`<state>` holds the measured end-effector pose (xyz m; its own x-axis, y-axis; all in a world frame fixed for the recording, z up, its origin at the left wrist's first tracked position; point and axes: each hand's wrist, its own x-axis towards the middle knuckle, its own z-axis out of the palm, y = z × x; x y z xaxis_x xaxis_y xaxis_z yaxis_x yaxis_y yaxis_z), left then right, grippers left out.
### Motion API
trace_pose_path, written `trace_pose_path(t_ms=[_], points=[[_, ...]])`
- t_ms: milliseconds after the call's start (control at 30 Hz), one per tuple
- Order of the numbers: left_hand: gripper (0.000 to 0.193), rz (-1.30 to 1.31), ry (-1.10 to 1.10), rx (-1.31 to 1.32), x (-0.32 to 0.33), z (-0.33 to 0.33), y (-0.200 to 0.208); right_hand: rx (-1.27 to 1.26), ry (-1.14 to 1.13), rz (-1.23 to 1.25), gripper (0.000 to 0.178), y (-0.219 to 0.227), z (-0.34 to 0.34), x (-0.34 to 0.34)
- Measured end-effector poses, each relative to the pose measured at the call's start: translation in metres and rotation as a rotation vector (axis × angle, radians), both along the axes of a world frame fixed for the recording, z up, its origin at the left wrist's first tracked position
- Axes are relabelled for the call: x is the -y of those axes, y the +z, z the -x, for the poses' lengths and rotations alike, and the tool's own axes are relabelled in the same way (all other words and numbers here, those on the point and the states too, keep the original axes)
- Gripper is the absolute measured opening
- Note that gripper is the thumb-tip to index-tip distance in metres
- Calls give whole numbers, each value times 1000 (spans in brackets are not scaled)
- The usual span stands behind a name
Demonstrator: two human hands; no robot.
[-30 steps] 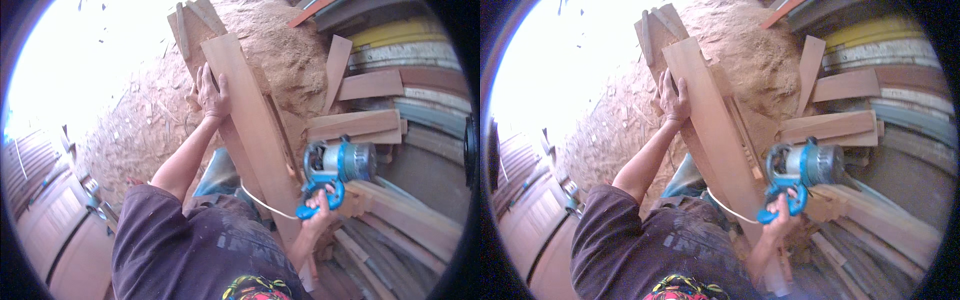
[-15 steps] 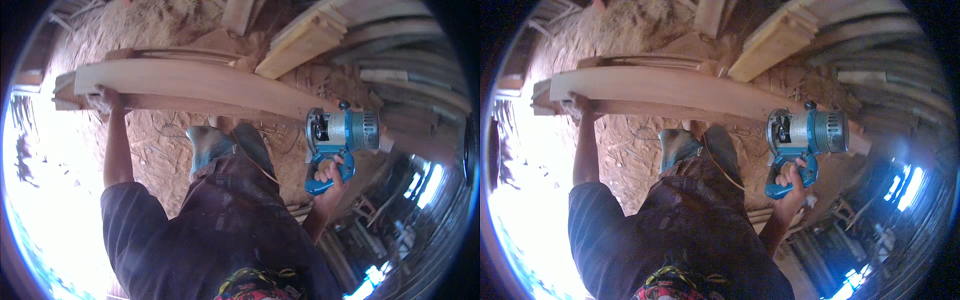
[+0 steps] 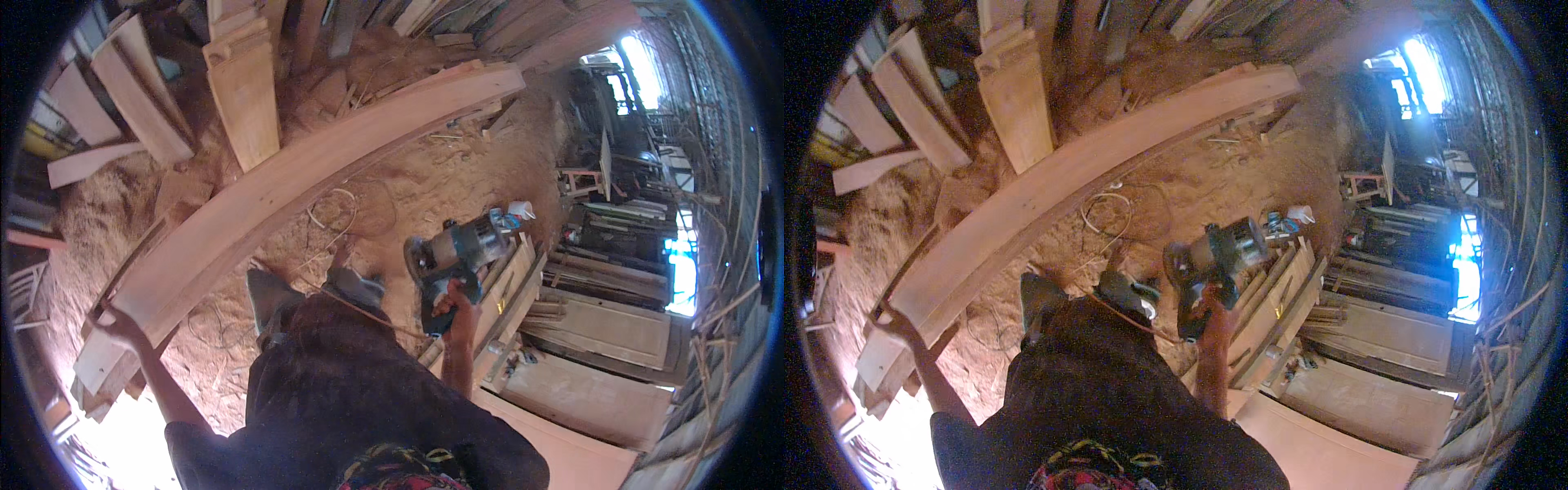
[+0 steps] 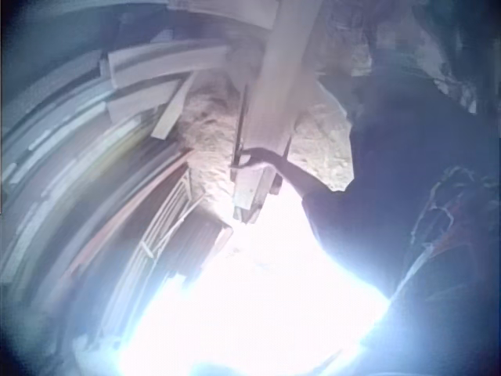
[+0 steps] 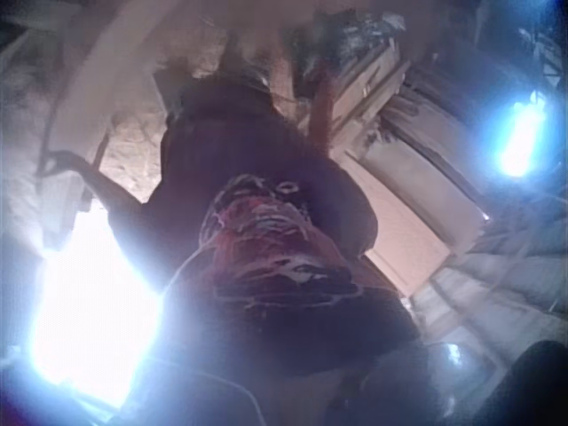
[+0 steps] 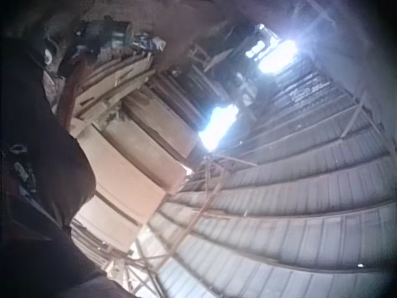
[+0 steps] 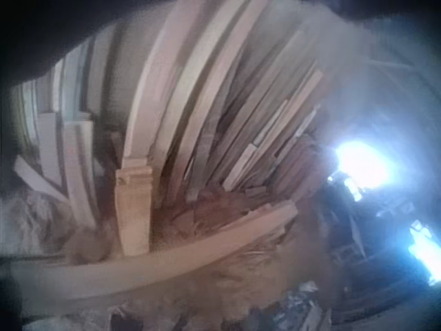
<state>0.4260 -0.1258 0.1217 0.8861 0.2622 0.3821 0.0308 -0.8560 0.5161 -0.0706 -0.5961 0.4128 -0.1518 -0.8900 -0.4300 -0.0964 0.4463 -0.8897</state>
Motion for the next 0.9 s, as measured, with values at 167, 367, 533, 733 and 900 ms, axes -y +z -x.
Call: trace_pose_path(t_ms=[167, 367, 533, 733, 900], points=[[65, 364, -541, -86, 264, 85, 52, 152, -118, -85, 14, -43, 109, 8], [68, 408, -1226, -191, 440, 255, 115, 274, -273, -113, 14, -52, 204, 28], [72, 397, -1423, -484, 550, 342, 139, 219, -463, -133, 14, -78, 281, 37], [85, 91, -1544, -283, 679, 371, 151, 150, -595, -117, 15, -106, 338, 45], [94, -40, -1606, -277, 789, 356, 155, 256, -753, -178, 16, -122, 359, 56]])
